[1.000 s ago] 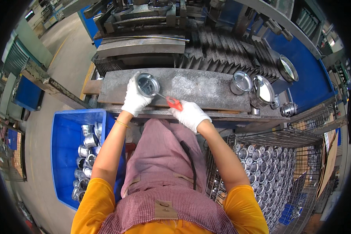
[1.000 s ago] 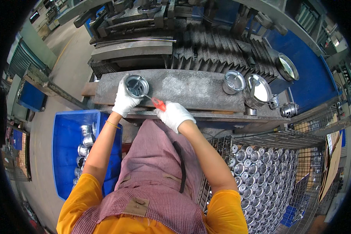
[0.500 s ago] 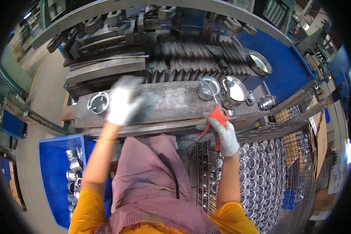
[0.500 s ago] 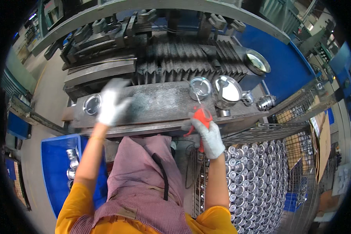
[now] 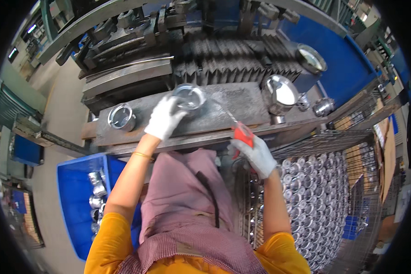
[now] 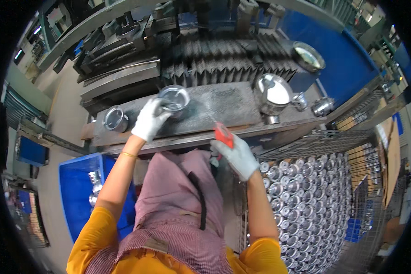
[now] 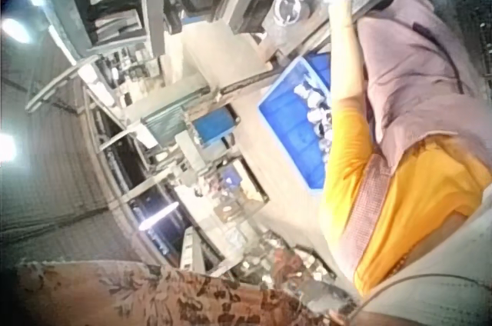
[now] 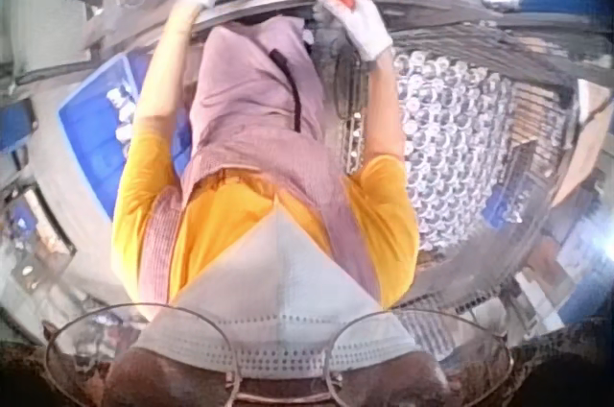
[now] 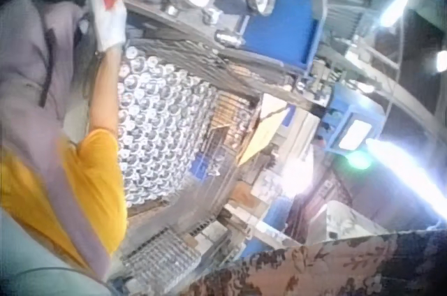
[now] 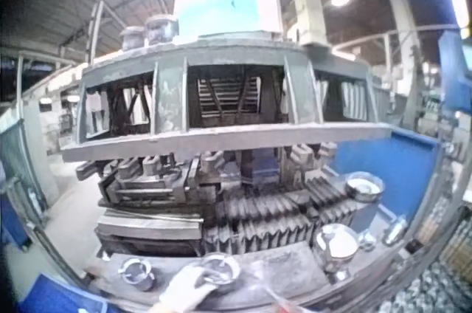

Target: The person loads metal parts into a machine, cleans them using a handheld air blow gun, brushes the machine fixture with a brush, and stacks finished metal parts into a wire container by hand.

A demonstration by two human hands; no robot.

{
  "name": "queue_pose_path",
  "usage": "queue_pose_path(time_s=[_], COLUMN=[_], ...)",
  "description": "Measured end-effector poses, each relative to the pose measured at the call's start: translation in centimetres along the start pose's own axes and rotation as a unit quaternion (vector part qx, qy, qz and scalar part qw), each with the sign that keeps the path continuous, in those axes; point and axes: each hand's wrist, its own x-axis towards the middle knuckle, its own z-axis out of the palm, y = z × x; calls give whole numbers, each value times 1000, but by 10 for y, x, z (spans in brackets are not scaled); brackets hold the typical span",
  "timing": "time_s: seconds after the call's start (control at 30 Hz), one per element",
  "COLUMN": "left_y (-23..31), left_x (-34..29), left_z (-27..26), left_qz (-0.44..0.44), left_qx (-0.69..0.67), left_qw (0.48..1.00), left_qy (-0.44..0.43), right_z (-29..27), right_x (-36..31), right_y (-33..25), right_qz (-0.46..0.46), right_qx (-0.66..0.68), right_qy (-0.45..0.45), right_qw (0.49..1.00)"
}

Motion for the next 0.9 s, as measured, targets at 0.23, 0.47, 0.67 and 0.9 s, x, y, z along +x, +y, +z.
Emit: queue_pose_path(time_s=[0.23,0.47,0.67,0.9], left_y=[-35,-45,-67,-57], left_x=[-25,-26,-27,-28], left_z=[5,24,33,30], left_qz=[-121,-16,-160,-156], left_qx=[6,2,-91,-74], left_qw=[992,996,978,978], left_qy=[27,92,96,113], right_z=[70,90,94,94], right_x=[65,85,85,89], right_y=[2,-6,-13,-13], right_qz=[-54,-40,-40,-16], right_qx=[-291,-342,-357,-361], right_qy=[-170,-167,-157,-167], right_qw=[940,924,920,917])
